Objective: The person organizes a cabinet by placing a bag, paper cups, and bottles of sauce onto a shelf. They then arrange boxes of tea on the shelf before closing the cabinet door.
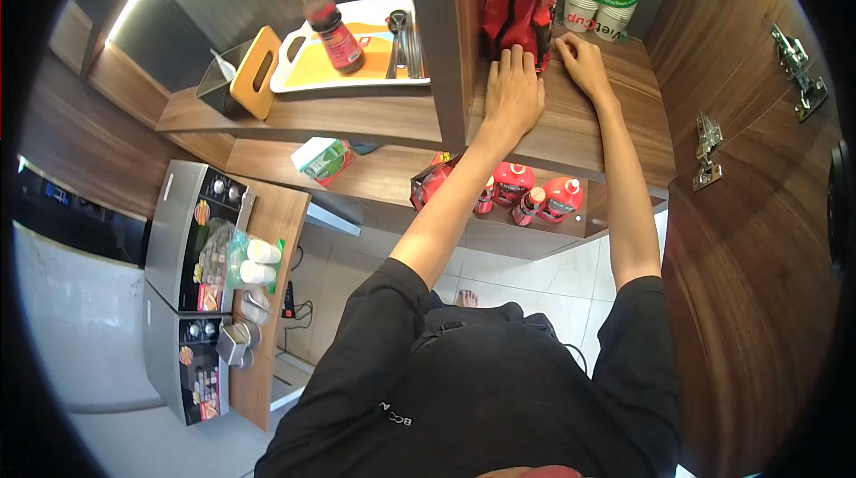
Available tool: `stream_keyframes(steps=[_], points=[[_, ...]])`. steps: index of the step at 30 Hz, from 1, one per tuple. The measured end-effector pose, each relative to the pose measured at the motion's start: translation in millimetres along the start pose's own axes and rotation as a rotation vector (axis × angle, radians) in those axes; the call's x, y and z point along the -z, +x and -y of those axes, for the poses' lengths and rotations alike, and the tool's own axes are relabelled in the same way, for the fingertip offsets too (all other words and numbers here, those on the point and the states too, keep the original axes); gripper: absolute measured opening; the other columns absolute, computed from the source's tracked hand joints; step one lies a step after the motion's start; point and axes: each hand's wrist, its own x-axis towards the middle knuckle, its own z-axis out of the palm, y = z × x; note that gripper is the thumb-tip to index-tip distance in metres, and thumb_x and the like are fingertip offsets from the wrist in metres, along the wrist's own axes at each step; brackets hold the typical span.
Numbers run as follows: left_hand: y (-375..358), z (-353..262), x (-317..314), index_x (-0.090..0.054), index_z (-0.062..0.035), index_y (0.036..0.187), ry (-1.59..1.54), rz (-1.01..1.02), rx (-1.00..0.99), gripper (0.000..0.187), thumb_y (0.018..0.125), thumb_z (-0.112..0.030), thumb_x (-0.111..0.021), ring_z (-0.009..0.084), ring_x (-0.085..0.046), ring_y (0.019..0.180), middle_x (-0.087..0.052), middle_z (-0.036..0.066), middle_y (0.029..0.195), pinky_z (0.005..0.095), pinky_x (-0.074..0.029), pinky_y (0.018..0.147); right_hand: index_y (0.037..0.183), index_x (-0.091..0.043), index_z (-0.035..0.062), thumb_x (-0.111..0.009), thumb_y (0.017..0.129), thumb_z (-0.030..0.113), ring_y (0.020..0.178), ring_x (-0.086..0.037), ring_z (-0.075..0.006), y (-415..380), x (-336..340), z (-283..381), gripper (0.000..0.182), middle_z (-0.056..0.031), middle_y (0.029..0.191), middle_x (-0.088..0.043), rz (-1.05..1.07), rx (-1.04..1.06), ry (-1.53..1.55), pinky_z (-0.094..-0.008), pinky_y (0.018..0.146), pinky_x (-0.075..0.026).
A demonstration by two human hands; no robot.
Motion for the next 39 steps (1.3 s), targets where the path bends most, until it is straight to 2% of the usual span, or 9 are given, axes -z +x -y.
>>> stream_keyframes(steps=[5, 20, 24, 27, 31, 33, 34, 37, 39], points=[[-15.0, 0.6, 12.1, -0.057, 0.0012, 0.119, -0.05, 0.088, 0.012, 0.04, 0.093, -0.029, -0.062, 0.0337, -0.052, 0.114, -0.055, 0.019, 0.118, 0.0455, -0.045, 0.096, 0.124, -0.064, 0.0122, -0.058, 0.098, 0.028, 0.116, -0.059, -0.0345, -21.5, -7.6, 13.5, 0.031, -0.016, 0.121, -0.063, -0.025, 0.175, -0.436, -0.0491, 0.095, -0.048], [-121.1, -15.9, 48.0, -0.059, -0.0014, 0.129, -0.279, -0.227, 0.046, 0.045, 0.088, -0.02, -0.061, 0.0351, -0.055, 0.127, -0.061, 0.017, 0.132, 0.0484, -0.04, 0.111, 0.143, -0.055, 0.0081, -0.044, 0.107, 0.03, 0.144, -0.039, -0.0349, -144.0, 42.4, 112.1, 0.044, -0.0149, 0.153, -0.047, 0.265, 0.246, -0.422, -0.0446, 0.118, -0.031], [-173.5, -3.6, 69.7, -0.045, -0.0053, 0.149, -0.098, -0.115, -0.05, 0.064, 0.087, -0.017, -0.056, 0.0228, -0.037, 0.147, -0.046, 0.009, 0.154, 0.0454, -0.031, 0.119, 0.132, -0.063, 0.0016, -0.052, 0.103, 0.019, 0.136, -0.051, -0.0326, -202.8, 25.4, 142.9, 0.035, -0.0176, 0.14, -0.06, -0.03, 0.254, -0.183, -0.0449, 0.114, -0.034], [-170.3, -4.0, 85.8, -0.043, -0.0093, 0.151, -0.244, -0.049, 0.001, 0.064, 0.089, -0.019, -0.053, 0.0185, -0.035, 0.149, -0.043, 0.005, 0.157, 0.0418, -0.03, 0.119, 0.13, -0.059, 0.001, -0.067, 0.095, 0.021, 0.125, -0.056, -0.0349, -247.3, -20.4, 156.2, 0.041, -0.0165, 0.133, -0.062, -0.37, 0.287, -0.491, -0.0467, 0.111, -0.037], [-174.2, -2.5, 87.7, -0.043, -0.0105, 0.152, -0.382, -0.061, 0.042, 0.064, 0.09, -0.022, -0.055, 0.0176, -0.033, 0.15, -0.041, 0.002, 0.159, 0.0394, -0.031, 0.118, 0.129, -0.057, -0.0019, -0.071, 0.092, 0.016, 0.119, -0.059, -0.0324, -304.6, -75.7, 116.6, 0.044, -0.0183, 0.132, -0.061, -0.046, -0.221, 0.303, -0.0433, 0.103, -0.045], [-175.1, 0.0, 93.1, -0.042, -0.011, 0.152, -0.251, -0.053, 0.035, 0.069, 0.087, -0.024, -0.061, 0.0174, -0.03, 0.151, -0.039, 0.003, 0.161, 0.0397, -0.036, 0.114, 0.125, -0.059, -0.0052, -0.07, 0.088, 0.014, 0.114, -0.061, -0.0256, -334.6, -105.7, 126.4, 0.044, -0.0157, 0.123, -0.065, 0.118, -0.203, 0.12, -0.0392, 0.1, -0.047], [-176.5, 2.5, 91.4, -0.045, -0.0108, 0.15, -0.292, -0.065, 0.02, 0.067, 0.086, -0.022, -0.062, 0.0173, -0.03, 0.152, -0.038, 0.004, 0.161, 0.0395, -0.038, 0.112, 0.12, -0.061, -0.0058, -0.069, 0.088, 0.009, 0.109, -0.063, -0.0235, -340.5, -120.8, 140.8, 0.037, -0.0135, 0.116, -0.067, 0.255, -0.198, 0.803, -0.0385, 0.096, -0.049], [-188.2, 16.4, 100.1, -0.059, -0.0098, 0.131, -0.257, -0.013, -0.07, 0.05, 0.083, -0.017, -0.065, 0.018, -0.035, 0.148, -0.043, 0.007, 0.156, 0.0399, -0.045, 0.1, 0.117, -0.064, 0.0006, -0.062, 0.091, 0.0, 0.098, -0.067, -0.0208, -323.6, -147.3, 195.3, 0.026, -0.011, 0.108, -0.07, 0.753, -0.078, 0.554, -0.0345, 0.09, -0.05], [-224.2, 21.5, 100.0, -0.057, -0.006, 0.133, -0.408, 0.119, 0.039, 0.053, 0.082, -0.018, -0.064, 0.0234, -0.05, 0.135, -0.059, 0.009, 0.136, 0.0389, -0.039, 0.111, 0.113, -0.067, 0.005, -0.056, 0.088, -0.01, 0.094, -0.067, -0.0208, -311.7, -168.6, 225.8, 0.031, -0.0118, 0.101, -0.07, 0.912, -0.021, 0.417, -0.0308, 0.086, -0.051]])
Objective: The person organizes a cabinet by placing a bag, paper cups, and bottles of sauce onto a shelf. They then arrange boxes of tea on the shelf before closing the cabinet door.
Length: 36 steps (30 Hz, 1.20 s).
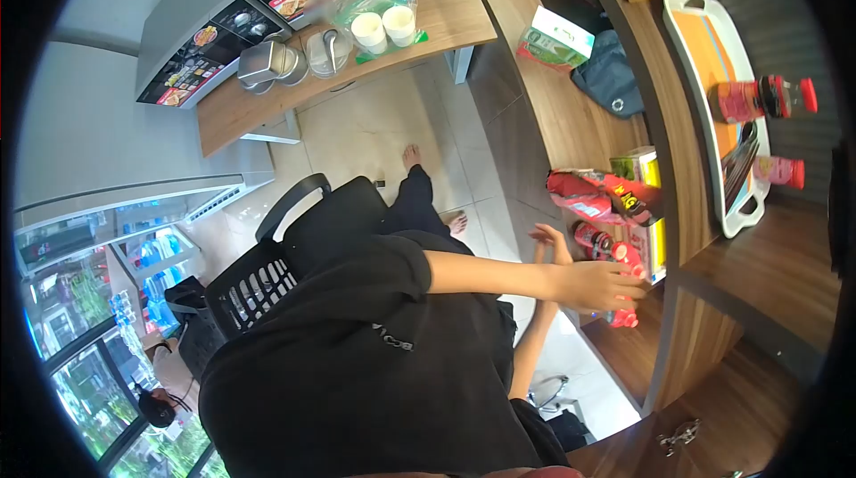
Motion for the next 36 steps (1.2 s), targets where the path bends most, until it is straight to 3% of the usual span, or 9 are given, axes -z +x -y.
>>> stream_keyframes(steps=[2, 3, 6, 10, 17, 22, 28, 31, 36], points=[[-70.6, 16.8, -16.9, -0.065, -0.0093, 0.113, -0.12, -0.031, 0.267, 0.032, 0.083, -0.02, -0.062, 0.0261, -0.06, 0.118, -0.067, 0.007, 0.111, 0.0404, -0.043, 0.105, 0.115, -0.066, 0.0078, -0.058, 0.091, -0.002, 0.091, -0.068, -0.0214, 32.1, -25.2, -18.6, 0.027, -0.012, 0.097, -0.07, 0.027, 0.05, 0.02, -0.0361, 0.081, -0.053], [-106.1, 37.0, -6.2, -0.068, -0.0113, 0.112, 0.066, 0.431, 0.18, 0.029, 0.087, -0.025, -0.06, 0.0256, -0.061, 0.116, -0.069, 0.004, 0.106, 0.0403, -0.043, 0.104, 0.116, -0.066, 0.0077, -0.059, 0.092, 0.002, 0.09, -0.068, -0.0221, 48.2, -50.8, -54.6, 0.026, -0.0122, 0.096, -0.07, 0.06, 0.047, 0.041, -0.0386, 0.081, -0.054], [-189.9, 73.8, 40.5, -0.069, -0.0111, 0.105, -0.095, -0.101, 0.337, 0.024, 0.095, -0.028, -0.056, 0.0232, -0.063, 0.11, -0.071, 0.004, 0.108, 0.0416, -0.045, 0.098, 0.125, -0.062, 0.0087, -0.062, 0.094, 0.004, 0.101, -0.069, -0.0236, 39.9, -117.5, -138.1, 0.031, -0.0148, 0.113, -0.069, 0.471, 0.158, -0.919, -0.0378, 0.087, -0.054], [-263.2, 102.3, 123.0, -0.067, -0.0052, 0.1, -0.289, -0.113, 1.091, 0.028, 0.099, -0.03, -0.053, 0.0358, -0.067, 0.1, -0.073, 0.014, 0.103, 0.0462, -0.051, 0.087, 0.125, -0.059, 0.0071, -0.062, 0.095, 0.01, 0.096, -0.069, -0.0303, 114.5, -160.5, -11.1, 0.031, -0.0158, 0.104, -0.069, 0.981, 0.334, -0.279, -0.0416, 0.084, -0.053], [-494.3, 166.1, 178.7, -0.062, -0.0007, 0.114, 0.365, 0.366, 1.76, 0.041, 0.088, -0.031, -0.071, 0.0386, -0.07, 0.101, -0.071, 0.021, 0.108, 0.049, -0.055, 0.085, 0.132, -0.054, 0.0078, -0.068, 0.089, 0.004, 0.097, -0.069, -0.028, 249.2, -179.6, 115.0, 0.045, -0.0138, 0.116, -0.064, 0.807, 0.443, -0.161, -0.041, 0.086, -0.054], [-521.4, 158.6, 266.8, -0.061, -0.0047, 0.121, 0.077, -0.698, 1.658, 0.051, 0.084, -0.034, -0.08, 0.0251, -0.07, 0.082, -0.072, 0.011, 0.09, 0.0392, -0.055, 0.075, 0.145, -0.044, 0.0069, -0.074, 0.088, 0.005, 0.089, -0.067, -0.0189, 326.9, -204.1, 145.5, 0.065, -0.0124, 0.116, -0.061, 0.408, 0.461, -0.046, -0.0328, 0.075, -0.053], [-410.9, 218.2, 326.8, -0.06, -0.0071, 0.126, -0.007, -1.266, 1.431, 0.054, 0.081, -0.027, -0.085, 0.0102, -0.058, 0.068, -0.063, 0.0, 0.076, 0.0288, -0.048, 0.063, 0.149, -0.043, 0.0139, -0.081, 0.087, 0.013, 0.069, -0.041, -0.0047, 379.4, -249.6, 163.7, 0.073, 0.0041, 0.084, -0.042, 0.375, 0.071, 0.405, -0.0204, 0.059, -0.037], [-367.2, 251.5, 328.5, -0.059, -0.0067, 0.134, -0.009, -1.317, 1.241, 0.052, 0.088, -0.02, -0.08, 0.005, -0.055, 0.066, -0.061, -0.003, 0.073, 0.0229, -0.043, 0.059, 0.136, -0.059, 0.0129, -0.081, 0.088, 0.015, 0.064, -0.031, -0.0041, 396.2, -262.1, 167.7, 0.053, 0.0084, 0.073, -0.031, 0.426, 0.098, 0.366, -0.0228, 0.055, -0.024], [-338.5, 238.4, 335.9, -0.073, -0.0082, 0.109, 0.057, -1.153, 1.3, 0.02, 0.09, -0.014, -0.074, 0.0108, -0.063, 0.06, -0.066, 0.005, 0.068, 0.0286, -0.047, 0.057, 0.099, -0.07, 0.0074, -0.078, 0.09, 0.013, 0.06, -0.027, -0.0025, 399.6, -257.3, 176.1, 0.013, 0.0094, 0.065, -0.026, 0.333, 0.226, 0.24, -0.0221, 0.052, -0.02]])
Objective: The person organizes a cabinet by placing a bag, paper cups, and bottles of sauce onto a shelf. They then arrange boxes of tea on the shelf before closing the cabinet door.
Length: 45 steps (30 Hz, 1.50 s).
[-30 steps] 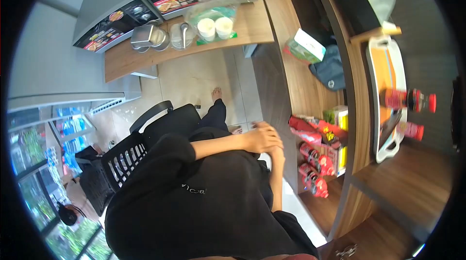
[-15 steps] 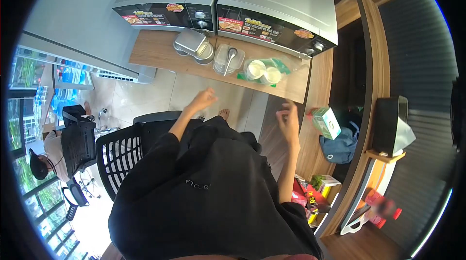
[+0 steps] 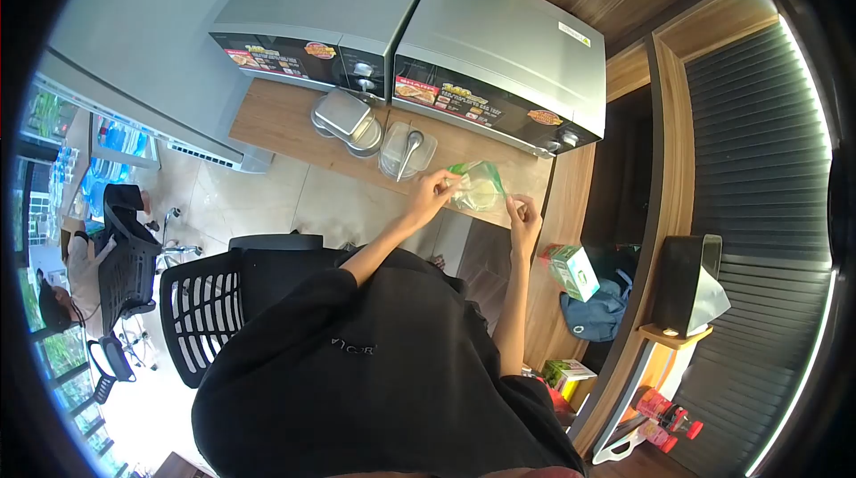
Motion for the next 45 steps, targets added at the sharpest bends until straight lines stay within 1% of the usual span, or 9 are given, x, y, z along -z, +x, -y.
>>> stream_keyframes(steps=[10, 18, 23, 25, 30, 32, 36, 41, 45], points=[[-55.3, -25.2, 8.2, -0.075, -0.0054, 0.106, 0.0, 0.064, -0.041, 0.014, 0.093, -0.009, -0.069, 0.0086, -0.062, 0.06, -0.062, 0.002, 0.065, 0.0253, -0.045, 0.056, 0.083, -0.06, 0.0054, -0.074, 0.092, 0.007, 0.064, -0.028, -0.003, -95.3, 29.5, -6.7, 0.017, 0.0095, 0.069, -0.032, -0.236, -0.099, 0.174, -0.0218, 0.056, -0.023], [-70.6, -35.4, -18.6, -0.074, -0.0018, 0.101, 0.038, 0.569, -0.187, 0.012, 0.093, 0.003, -0.066, 0.007, -0.06, 0.05, -0.066, 0.005, 0.063, 0.0231, -0.046, 0.046, 0.096, -0.06, 0.0055, -0.07, 0.095, 0.011, 0.062, -0.034, -0.0026, -196.6, 54.1, -28.8, 0.012, 0.0085, 0.069, -0.037, -0.51, -0.228, 0.157, -0.0222, 0.055, -0.029], [-87.8, -56.4, -45.2, -0.076, -0.0078, 0.091, 0.106, 0.683, -0.604, 0.005, 0.086, -0.008, -0.076, 0.0155, -0.067, 0.055, -0.075, 0.004, 0.075, 0.0284, -0.051, 0.052, 0.108, -0.063, 0.0045, -0.074, 0.091, 0.013, 0.061, -0.043, -0.0064, -265.8, 78.3, -30.4, 0.022, 0.0011, 0.067, -0.045, -0.429, -0.325, -0.192, -0.0261, 0.054, -0.036], [-102.0, -67.7, -60.3, -0.076, -0.0074, 0.087, 0.102, 0.662, -0.816, 0.004, 0.084, -0.009, -0.077, 0.0179, -0.067, 0.056, -0.074, 0.004, 0.074, 0.0284, -0.052, 0.054, 0.114, -0.062, 0.0063, -0.079, 0.085, 0.014, 0.059, -0.051, -0.0148, -297.6, 84.3, -34.5, 0.034, -0.003, 0.067, -0.053, -0.462, -0.211, -0.291, -0.0324, 0.056, -0.043], [-164.1, -99.3, -84.0, -0.074, -0.0079, 0.078, 0.019, 0.674, -1.068, 0.01, 0.078, -0.011, -0.084, 0.0192, -0.06, 0.051, -0.069, 0.002, 0.065, 0.0328, -0.044, 0.049, 0.132, -0.056, 0.012, -0.087, 0.075, 0.017, 0.096, -0.066, -0.0245, -389.7, 101.4, -54.5, 0.065, -0.011, 0.104, -0.065, -0.367, -0.254, -0.136, -0.0402, 0.091, -0.051], [-199.1, -104.6, -91.4, -0.074, -0.0072, 0.077, -0.059, 0.674, -1.113, 0.011, 0.077, -0.01, -0.085, 0.0204, -0.058, 0.049, -0.068, 0.004, 0.065, 0.0314, -0.041, 0.047, 0.136, -0.052, 0.008, -0.087, 0.077, 0.022, 0.101, -0.065, -0.0233, -426.3, 101.3, -49.8, 0.071, -0.0111, 0.113, -0.064, -0.424, -0.196, -0.196, -0.0381, 0.09, -0.051], [-285.4, -130.7, -100.4, -0.076, -0.0052, 0.08, -0.137, 0.756, -0.976, 0.007, 0.08, -0.009, -0.082, 0.0172, -0.058, 0.049, -0.07, 0.007, 0.068, 0.0298, -0.043, 0.047, 0.141, -0.045, 0.0025, -0.088, 0.077, 0.032, 0.105, -0.066, -0.0246, -518.5, 101.2, -70.3, 0.083, -0.0144, 0.117, -0.064, -0.321, -0.478, -0.11, -0.0376, 0.087, -0.053], [-371.2, -152.1, -108.7, -0.076, -0.0001, 0.087, -0.16, 1.007, -0.764, 0.006, 0.086, 0.0, -0.07, 0.0132, -0.064, 0.05, -0.074, 0.007, 0.072, 0.0243, -0.048, 0.049, 0.136, -0.052, 0.001, -0.088, 0.078, 0.032, 0.099, -0.066, -0.024, -608.0, 92.7, -49.0, 0.075, -0.0146, 0.118, -0.063, -0.582, -0.512, 0.089, -0.0358, 0.082, -0.053], [-419.6, -190.6, -121.3, -0.076, 0.0013, 0.088, -0.307, 1.211, -0.834, 0.006, 0.085, 0.003, -0.071, 0.0122, -0.063, 0.046, -0.074, 0.008, 0.072, 0.0233, -0.046, 0.044, 0.136, -0.053, 0.0041, -0.089, 0.078, 0.025, 0.101, -0.06, -0.0241, -655.6, 94.0, -23.9, 0.071, -0.0128, 0.119, -0.061, -0.757, -0.435, 0.003, -0.034, 0.083, -0.052]])
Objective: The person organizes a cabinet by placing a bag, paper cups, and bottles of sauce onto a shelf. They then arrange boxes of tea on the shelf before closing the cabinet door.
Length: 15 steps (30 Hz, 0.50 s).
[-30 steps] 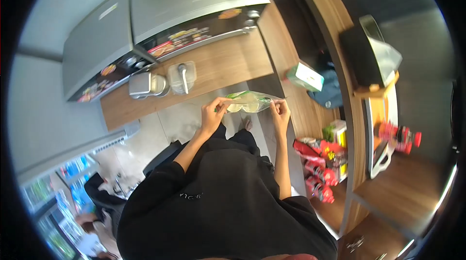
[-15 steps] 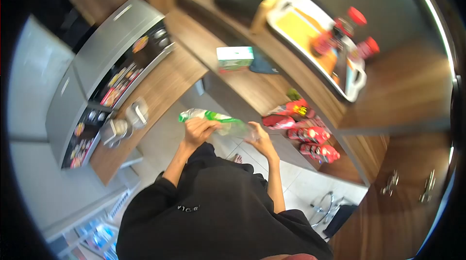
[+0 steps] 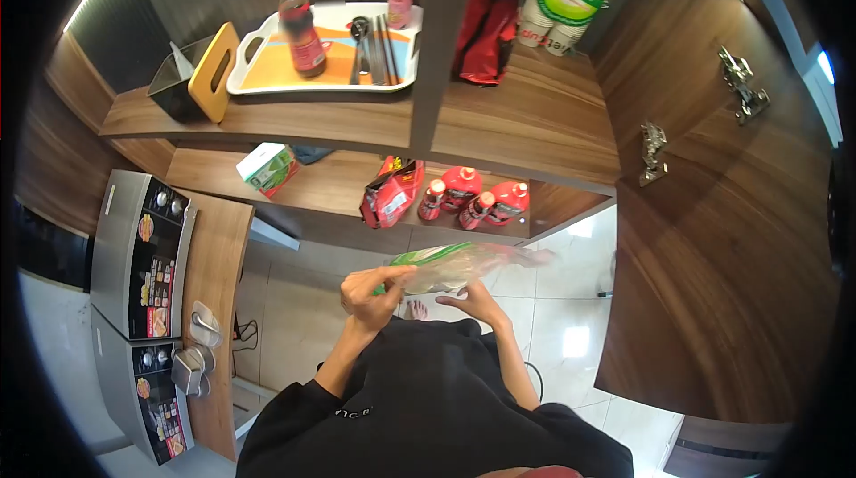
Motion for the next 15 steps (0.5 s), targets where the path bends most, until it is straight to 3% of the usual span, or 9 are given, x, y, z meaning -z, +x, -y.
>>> stream_keyframes(steps=[2, 4, 6, 7, 8, 10, 13, 15], points=[[24.9, -29.5, -14.0, -0.078, -0.0038, 0.088, -0.043, 0.006, -0.067, 0.008, 0.081, -0.001, -0.074, 0.0121, -0.064, 0.049, -0.074, 0.006, 0.07, 0.0248, -0.047, 0.047, 0.135, -0.055, 0.0045, -0.089, 0.078, 0.025, 0.102, -0.059, -0.024, -17.1, 9.0, 4.3, 0.069, -0.0129, 0.117, -0.062, -0.132, -0.059, 0.005, -0.0337, 0.083, -0.052], [54.1, -52.6, -23.8, -0.08, -0.008, 0.09, -0.072, 0.009, -0.184, 0.016, 0.077, 0.0, -0.077, 0.011, -0.061, 0.047, -0.072, 0.004, 0.067, 0.0253, -0.046, 0.047, 0.128, -0.057, 0.0037, -0.089, 0.077, 0.022, 0.102, -0.059, -0.0227, -25.6, 13.6, -4.6, 0.063, -0.0119, 0.116, -0.06, -0.316, 0.054, 0.019, -0.0328, 0.077, -0.052], [81.3, -63.1, -34.3, -0.079, -0.0067, 0.089, -0.123, 0.036, -0.284, 0.012, 0.079, -0.001, -0.079, 0.0096, -0.059, 0.045, -0.073, 0.002, 0.069, 0.0231, -0.045, 0.046, 0.124, -0.058, 0.0035, -0.089, 0.077, 0.018, 0.101, -0.059, -0.0212, -30.2, 18.4, -24.7, 0.058, -0.011, 0.114, -0.059, -0.416, 0.104, -0.056, -0.0319, 0.074, -0.052], [96.6, -72.2, -41.9, -0.079, -0.0068, 0.088, -0.212, 0.034, -0.284, 0.01, 0.079, -0.002, -0.079, 0.0083, -0.058, 0.046, -0.073, 0.003, 0.069, 0.0228, -0.044, 0.046, 0.119, -0.059, 0.0033, -0.088, 0.078, 0.012, 0.092, -0.059, -0.0187, -28.3, 23.4, 7.3, 0.05, -0.0098, 0.111, -0.058, -0.535, 0.08, 0.153, -0.0304, 0.07, -0.05], [107.7, -83.6, -46.7, -0.079, -0.0062, 0.088, -0.24, 0.039, -0.247, 0.009, 0.08, -0.002, -0.08, 0.0076, -0.058, 0.046, -0.072, 0.004, 0.067, 0.0223, -0.044, 0.046, 0.118, -0.059, 0.0029, -0.084, 0.081, 0.005, 0.082, -0.058, -0.0171, -25.8, 29.8, 30.0, 0.045, -0.009, 0.108, -0.059, -0.691, 0.123, 0.056, -0.0302, 0.068, -0.049], [134.9, -109.8, -51.8, -0.077, -0.0038, 0.088, -0.278, 0.045, -0.278, 0.006, 0.082, -0.004, -0.079, 0.0071, -0.061, 0.05, -0.074, 0.006, 0.073, 0.0217, -0.046, 0.048, 0.115, -0.061, 0.0004, -0.08, 0.084, 0.004, 0.08, -0.056, -0.0155, -23.1, 45.1, 60.2, 0.036, -0.0073, 0.094, -0.06, -0.887, 0.251, -0.175, -0.0294, 0.067, -0.046], [172.5, -132.8, -63.0, -0.073, -0.0019, 0.092, -0.359, 0.0, -0.348, 0.01, 0.084, -0.005, -0.078, 0.0079, -0.066, 0.057, -0.075, 0.007, 0.078, 0.0222, -0.049, 0.053, 0.116, -0.061, 0.0004, -0.079, 0.085, 0.005, 0.073, -0.055, -0.0155, -18.3, 66.9, 116.7, 0.037, -0.0077, 0.092, -0.061, -1.026, 0.276, -0.093, -0.0294, 0.064, -0.043], [194.9, -139.2, -73.9, -0.071, -0.0007, 0.099, -0.457, -0.072, -0.332, 0.016, 0.086, -0.006, -0.077, 0.0096, -0.069, 0.063, -0.075, 0.007, 0.081, 0.0235, -0.052, 0.058, 0.112, -0.06, 0.0016, -0.079, 0.085, 0.009, 0.067, -0.056, -0.0173, -13.0, 94.0, 132.1, 0.034, -0.0087, 0.089, -0.061, -1.046, 0.273, -0.232, -0.0314, 0.06, -0.044]])
